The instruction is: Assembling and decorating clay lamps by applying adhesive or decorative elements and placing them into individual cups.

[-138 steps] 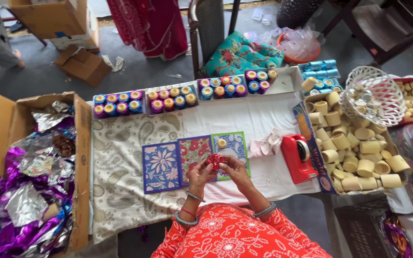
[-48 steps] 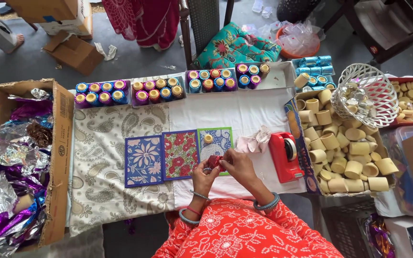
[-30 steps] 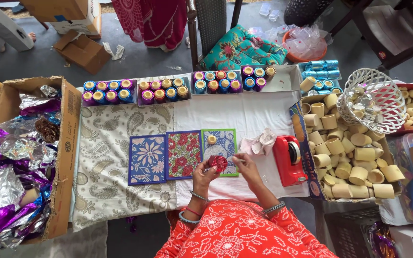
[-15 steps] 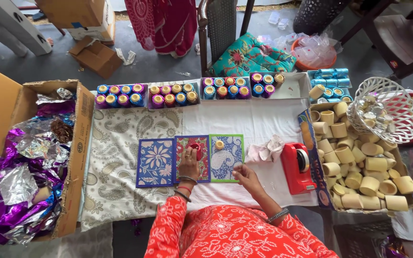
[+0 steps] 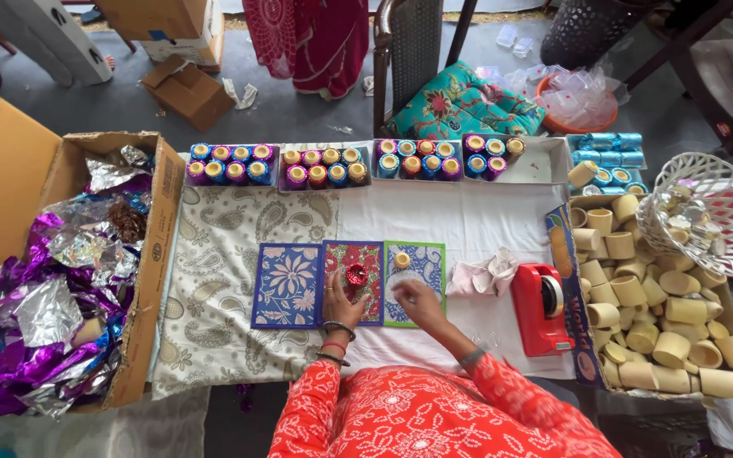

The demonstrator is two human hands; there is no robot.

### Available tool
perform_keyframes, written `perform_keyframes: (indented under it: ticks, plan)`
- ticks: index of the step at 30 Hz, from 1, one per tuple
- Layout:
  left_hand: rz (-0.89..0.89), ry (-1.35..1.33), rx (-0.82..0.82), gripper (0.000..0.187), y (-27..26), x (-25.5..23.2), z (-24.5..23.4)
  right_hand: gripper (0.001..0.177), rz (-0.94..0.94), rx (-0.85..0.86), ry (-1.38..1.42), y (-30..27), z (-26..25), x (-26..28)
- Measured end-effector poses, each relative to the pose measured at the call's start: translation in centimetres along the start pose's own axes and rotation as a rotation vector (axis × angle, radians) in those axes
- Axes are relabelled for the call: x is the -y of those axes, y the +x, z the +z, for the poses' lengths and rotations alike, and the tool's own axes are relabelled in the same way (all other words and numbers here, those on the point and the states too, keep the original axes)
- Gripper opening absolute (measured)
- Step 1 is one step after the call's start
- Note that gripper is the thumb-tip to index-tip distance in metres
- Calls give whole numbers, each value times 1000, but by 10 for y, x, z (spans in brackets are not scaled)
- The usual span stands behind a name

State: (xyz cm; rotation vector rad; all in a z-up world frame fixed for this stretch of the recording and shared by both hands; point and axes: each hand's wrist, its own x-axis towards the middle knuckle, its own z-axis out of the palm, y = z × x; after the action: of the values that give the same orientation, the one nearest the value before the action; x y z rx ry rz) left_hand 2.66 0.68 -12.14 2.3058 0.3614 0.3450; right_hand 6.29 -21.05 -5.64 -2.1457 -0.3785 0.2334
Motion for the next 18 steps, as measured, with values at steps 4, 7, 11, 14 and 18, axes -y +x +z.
perform_keyframes:
  ticks: [4, 7, 11, 14, 18]
  plan:
    - [-34, 17, 50, 105, 11, -5, -1, 28, -49, 97, -257, 40, 23, 34]
    - [-24, -29, 55, 103, 17, -11, -1, 33, -182, 185, -483, 58, 34, 40]
    - [45, -42, 49, 83, 20, 5, 13, 27, -210, 263, -655, 65, 44, 31]
    - [54, -62, 55, 75, 17, 14, 18, 23, -214, 348, -733, 68, 54, 13]
    - [39, -85, 79, 73, 19, 12, 16, 27, -118, 377, -608, 73, 48, 28]
